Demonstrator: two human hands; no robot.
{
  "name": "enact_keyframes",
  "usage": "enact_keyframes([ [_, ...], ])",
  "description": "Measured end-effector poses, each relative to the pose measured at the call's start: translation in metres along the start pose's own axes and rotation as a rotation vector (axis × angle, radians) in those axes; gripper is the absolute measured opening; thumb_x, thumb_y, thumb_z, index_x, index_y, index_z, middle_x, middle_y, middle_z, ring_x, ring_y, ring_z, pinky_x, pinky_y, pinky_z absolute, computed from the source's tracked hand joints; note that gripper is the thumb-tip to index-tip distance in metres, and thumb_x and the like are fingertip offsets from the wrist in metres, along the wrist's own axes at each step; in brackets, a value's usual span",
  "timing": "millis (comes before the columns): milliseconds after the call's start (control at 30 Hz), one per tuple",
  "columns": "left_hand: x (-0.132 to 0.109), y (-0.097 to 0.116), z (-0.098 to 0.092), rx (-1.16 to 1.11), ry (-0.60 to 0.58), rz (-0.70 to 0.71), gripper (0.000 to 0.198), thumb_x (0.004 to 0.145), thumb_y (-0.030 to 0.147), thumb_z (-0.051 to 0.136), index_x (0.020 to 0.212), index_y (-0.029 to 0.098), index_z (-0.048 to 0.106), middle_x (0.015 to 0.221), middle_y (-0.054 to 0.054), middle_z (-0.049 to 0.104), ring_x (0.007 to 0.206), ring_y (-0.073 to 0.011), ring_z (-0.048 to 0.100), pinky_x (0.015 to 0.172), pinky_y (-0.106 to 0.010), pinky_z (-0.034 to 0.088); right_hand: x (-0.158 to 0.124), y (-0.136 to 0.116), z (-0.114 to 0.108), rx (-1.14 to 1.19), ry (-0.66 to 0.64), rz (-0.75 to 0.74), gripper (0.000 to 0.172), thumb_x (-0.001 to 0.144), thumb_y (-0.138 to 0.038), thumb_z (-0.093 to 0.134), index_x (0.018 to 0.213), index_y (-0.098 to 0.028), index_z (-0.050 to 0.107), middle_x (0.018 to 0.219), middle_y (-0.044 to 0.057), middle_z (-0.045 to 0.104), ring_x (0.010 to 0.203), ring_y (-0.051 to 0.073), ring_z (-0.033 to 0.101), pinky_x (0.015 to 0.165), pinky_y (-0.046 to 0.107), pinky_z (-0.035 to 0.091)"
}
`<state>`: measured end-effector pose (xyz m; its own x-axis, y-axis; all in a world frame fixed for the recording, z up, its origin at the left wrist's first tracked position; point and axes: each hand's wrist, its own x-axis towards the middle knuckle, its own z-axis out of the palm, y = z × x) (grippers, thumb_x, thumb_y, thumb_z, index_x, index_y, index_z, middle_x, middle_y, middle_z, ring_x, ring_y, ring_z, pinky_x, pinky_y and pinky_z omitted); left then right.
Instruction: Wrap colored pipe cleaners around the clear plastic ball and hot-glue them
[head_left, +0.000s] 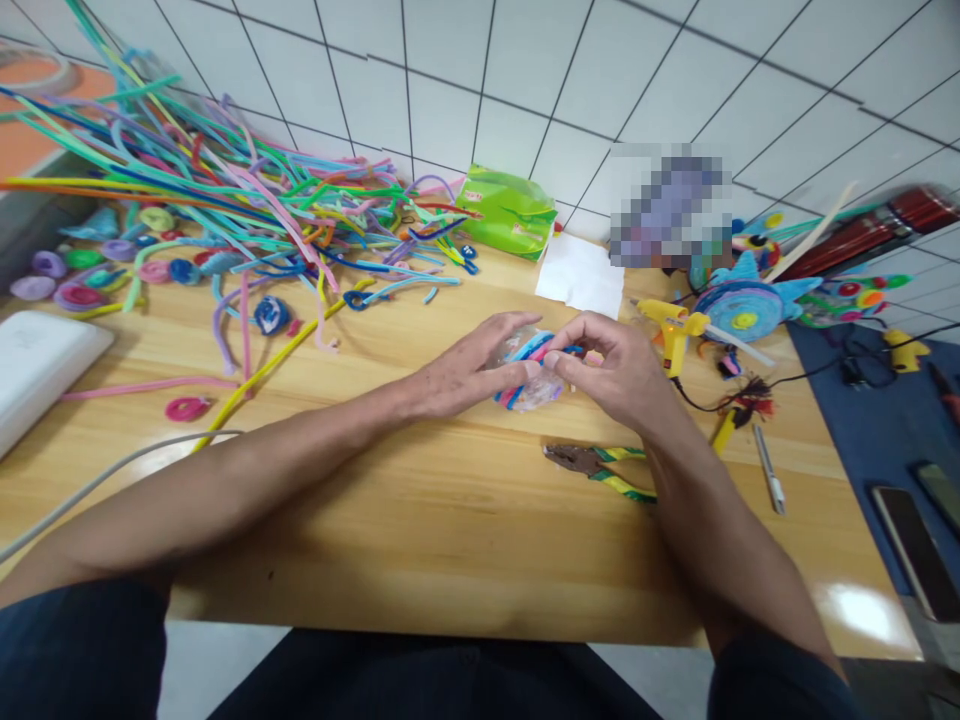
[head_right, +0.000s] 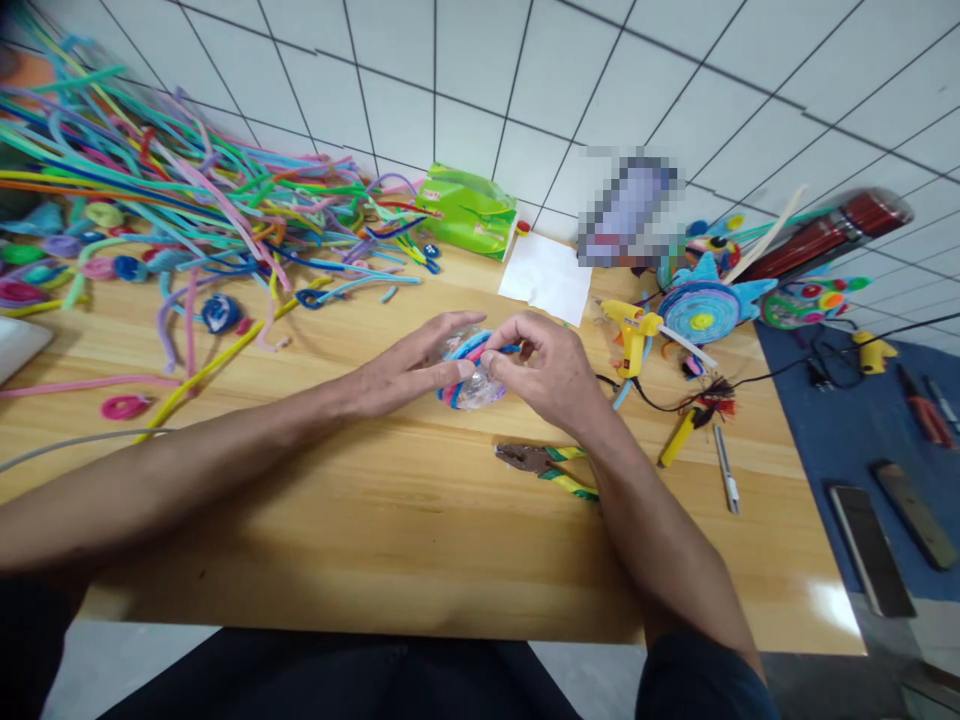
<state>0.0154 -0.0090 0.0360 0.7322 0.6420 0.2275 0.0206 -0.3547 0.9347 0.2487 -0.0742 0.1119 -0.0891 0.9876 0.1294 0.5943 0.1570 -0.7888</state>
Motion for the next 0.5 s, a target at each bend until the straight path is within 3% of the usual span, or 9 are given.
enact_keyframes([
  [167,0.002,-0.003,0.002,-0.048,0.006,-0.013,0.067,0.104,0.055,0.075,0.164,0.027,0.062,0.167,-0.013,0.065,0.154,-0.0357,0.065,0.135,-0.056,0.052,0.0,-0.001,-0.003,-0.01,-0.015,-0.011,0.008,0.086,-0.032,0.079,0.084,-0.025,0.079,0.072,0.001,0.072,0.072,0.019,0.062,0.065,0.033,0.045],
  [367,0.003,-0.007,0.004,0.035,0.08,0.051,0.066,0.103,0.051,0.075,0.162,0.025,0.061,0.167,-0.014,0.064,0.157,-0.0357,0.06,0.137,-0.057,0.049,0.003,0.005,-0.004,0.065,-0.016,0.057,0.017,0.084,-0.04,0.078,0.083,-0.023,0.075,0.069,0.0,0.07,0.059,0.015,0.056,0.058,0.033,0.043],
  [500,0.003,-0.011,0.004,0.035,0.068,0.079,0.064,0.103,0.053,0.076,0.158,0.024,0.06,0.163,-0.015,0.066,0.154,-0.0344,0.062,0.136,-0.054,0.05,0.003,0.008,0.0,0.076,-0.019,0.068,0.017,0.081,-0.038,0.08,0.083,-0.022,0.075,0.066,-0.002,0.068,0.059,0.015,0.055,0.058,0.031,0.041],
])
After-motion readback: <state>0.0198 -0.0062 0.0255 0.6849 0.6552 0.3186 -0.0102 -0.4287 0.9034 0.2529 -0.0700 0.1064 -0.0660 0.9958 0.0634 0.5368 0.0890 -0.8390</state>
